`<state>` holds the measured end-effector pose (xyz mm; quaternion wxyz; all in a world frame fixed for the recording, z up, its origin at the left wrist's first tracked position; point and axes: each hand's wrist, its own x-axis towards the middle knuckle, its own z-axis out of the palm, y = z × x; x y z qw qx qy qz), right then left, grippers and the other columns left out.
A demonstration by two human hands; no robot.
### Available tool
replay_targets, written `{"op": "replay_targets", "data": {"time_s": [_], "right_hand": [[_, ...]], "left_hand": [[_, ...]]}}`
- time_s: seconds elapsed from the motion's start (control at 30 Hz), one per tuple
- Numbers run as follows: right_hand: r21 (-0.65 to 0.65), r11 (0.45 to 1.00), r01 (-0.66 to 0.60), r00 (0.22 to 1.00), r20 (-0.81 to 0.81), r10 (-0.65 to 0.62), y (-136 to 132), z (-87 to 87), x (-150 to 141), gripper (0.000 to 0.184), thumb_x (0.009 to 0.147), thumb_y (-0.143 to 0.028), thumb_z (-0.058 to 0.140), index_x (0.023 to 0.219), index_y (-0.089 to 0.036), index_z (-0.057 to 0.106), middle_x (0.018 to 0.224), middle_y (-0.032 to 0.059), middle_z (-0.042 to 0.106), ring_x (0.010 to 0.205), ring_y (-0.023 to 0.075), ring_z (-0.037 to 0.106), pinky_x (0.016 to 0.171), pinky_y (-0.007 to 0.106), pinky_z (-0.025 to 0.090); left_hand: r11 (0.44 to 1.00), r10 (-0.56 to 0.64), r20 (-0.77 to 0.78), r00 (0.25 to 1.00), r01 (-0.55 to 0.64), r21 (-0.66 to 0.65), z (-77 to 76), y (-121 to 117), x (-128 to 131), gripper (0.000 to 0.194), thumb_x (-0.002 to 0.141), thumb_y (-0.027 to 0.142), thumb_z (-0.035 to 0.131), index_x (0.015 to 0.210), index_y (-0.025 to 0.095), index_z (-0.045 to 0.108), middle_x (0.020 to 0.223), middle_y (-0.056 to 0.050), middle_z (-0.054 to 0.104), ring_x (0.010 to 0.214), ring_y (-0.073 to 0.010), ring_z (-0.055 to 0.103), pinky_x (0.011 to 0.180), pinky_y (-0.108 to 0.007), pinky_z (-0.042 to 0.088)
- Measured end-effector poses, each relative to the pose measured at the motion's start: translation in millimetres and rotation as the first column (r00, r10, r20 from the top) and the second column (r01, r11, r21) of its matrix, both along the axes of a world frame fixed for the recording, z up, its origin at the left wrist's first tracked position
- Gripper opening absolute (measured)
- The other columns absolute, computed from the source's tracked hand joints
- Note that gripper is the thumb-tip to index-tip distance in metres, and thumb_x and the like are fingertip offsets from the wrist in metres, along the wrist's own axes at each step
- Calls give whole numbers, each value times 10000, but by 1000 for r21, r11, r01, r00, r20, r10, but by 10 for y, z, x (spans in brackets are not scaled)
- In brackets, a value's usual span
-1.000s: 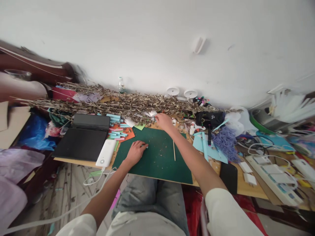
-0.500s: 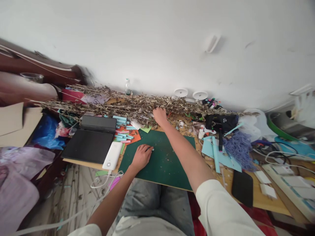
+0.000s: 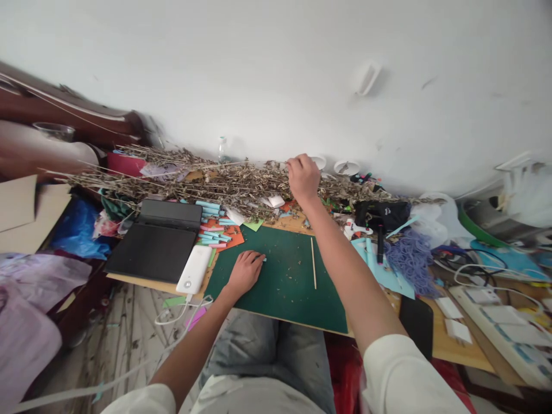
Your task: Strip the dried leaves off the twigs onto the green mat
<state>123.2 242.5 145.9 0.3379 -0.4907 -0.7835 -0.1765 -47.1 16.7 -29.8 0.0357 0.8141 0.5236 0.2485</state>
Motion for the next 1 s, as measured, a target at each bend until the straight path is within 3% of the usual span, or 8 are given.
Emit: {"op": "replay_targets", "data": {"time_s": [0.3,0.43,0.57,0.67,0.73,0.8,0.87,1.0], "right_hand": [[206,978,-45,993,-95,65,-326,555,917,350,974,-364,357,996,-162,643,968,94,553,929,206,537,796,359,443],[272,962,18,993,-118,14,-707,713,1431,327,944,-408,431,964,-197,681,938,107,597,913,207,574,787,362,465],[355,930,94,985,-169,-35,-1252,669,1998,208,871,-386,566,908,-258,726,843,124,660,817,197,627,723,344,491],[349,929,127,975,-217,-52,-1770,454,2384,157,795,-354,654,934,-349,727,815,121,693,785,222,662,692,379,496],[288,944,164,959,-272,-84,-2152,244,2587,188,776,-351,661,946,-410,717,783,126,696,744,237,674,654,404,492],[219,952,212,932,-339,-130,-2542,10,2747,193,761,-361,654,925,-445,712,762,140,692,734,263,679,674,441,489],[96,962,255,914,-348,-208,-2921,-219,2883,180,752,-390,631,897,-459,712,744,151,684,704,294,677,641,475,475],[-10,949,314,893,-336,-299,-3607,-577,3165,126,715,-408,625,800,-447,709,690,136,682,594,317,659,616,496,468]], "left_hand": [[1000,-10,27,1000,10,8,20,4,10,323,920,197,436,1195,220,604,1056,-109,635,1035,-247,546,898,-434,440],[999,22,88,996,-24,22,27,-4,3,328,909,204,452,1199,224,604,1119,-120,616,1078,-259,536,917,-450,443],[995,84,326,942,-95,19,108,-8,3,323,899,252,488,1197,230,610,1205,-117,593,1140,-264,522,987,-465,418],[982,184,669,720,-168,-89,312,65,8,338,898,355,503,1184,211,613,1181,-116,617,1099,-250,573,987,-446,438],[972,236,887,396,-115,-207,547,150,3,429,917,449,437,1244,196,553,1152,-129,636,1007,-234,633,910,-425,498],[970,220,969,117,75,-229,834,235,-4,523,928,550,318,1307,227,474,1220,-133,611,1038,-236,638,882,-426,520],[968,186,982,-23,178,-179,1117,296,9,606,907,638,219,1297,245,464,1285,-132,573,1111,-251,609,883,-446,524],[956,206,967,-149,240,-167,1434,333,172,531,918,611,275,1270,255,452,1301,-119,563,1154,-251,588,893,-461,522]]}}
